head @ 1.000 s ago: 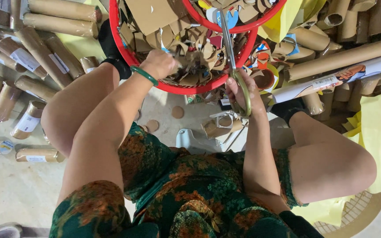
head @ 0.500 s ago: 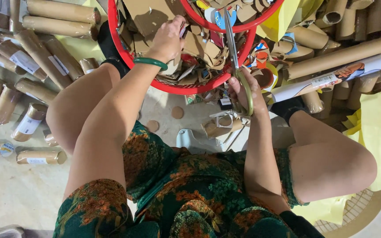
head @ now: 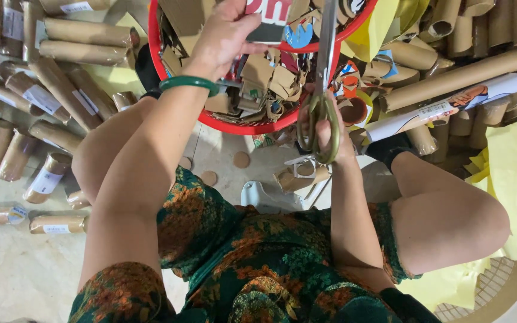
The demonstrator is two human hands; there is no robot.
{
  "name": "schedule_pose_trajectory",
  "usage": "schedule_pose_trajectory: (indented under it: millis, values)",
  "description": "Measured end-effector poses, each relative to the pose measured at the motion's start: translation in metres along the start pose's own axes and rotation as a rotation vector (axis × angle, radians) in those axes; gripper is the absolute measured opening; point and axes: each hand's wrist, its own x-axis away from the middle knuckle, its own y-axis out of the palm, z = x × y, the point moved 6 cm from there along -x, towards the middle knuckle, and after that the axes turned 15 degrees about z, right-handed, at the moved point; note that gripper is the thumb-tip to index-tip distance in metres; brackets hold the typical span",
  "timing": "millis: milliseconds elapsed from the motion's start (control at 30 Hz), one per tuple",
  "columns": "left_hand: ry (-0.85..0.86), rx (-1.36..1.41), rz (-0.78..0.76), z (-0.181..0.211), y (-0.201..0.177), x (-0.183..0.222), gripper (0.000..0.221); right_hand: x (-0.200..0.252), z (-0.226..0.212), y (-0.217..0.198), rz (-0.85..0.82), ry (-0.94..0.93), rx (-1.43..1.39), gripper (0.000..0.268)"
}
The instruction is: Cutting cardboard circles from larger sheets using scissors.
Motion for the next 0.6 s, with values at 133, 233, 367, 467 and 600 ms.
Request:
schedule_pose_trajectory:
  millis: [133,233,367,467,600]
  values:
    - [-0.02,0.462,-0.18,0.025,0.012,0.017,0.018,0.009,-0.022,0.017,-0.007,-0.054,0.013,0.143]
    - [0.051,0.492,-0.166,0.067,0.016,0.039,0.016,0.021,-0.057,0.031,-0.081,-0.041,-0.168,0.15]
    - [0.147,0.316,-0.053,0.117,0.022,0.075,0.023,0.033,-0.077,0.041,-0.164,-0.099,-0.167,0.16]
    - [0.381,0.11,-0.008,0.133,0.022,0.093,0.03,0.037,-0.078,0.041,-0.156,-0.105,-0.148,0.161]
    - [0.567,0.031,0.022,0.118,0.014,0.11,0.038,0.042,-0.076,0.043,-0.067,-0.092,-0.147,0.158]
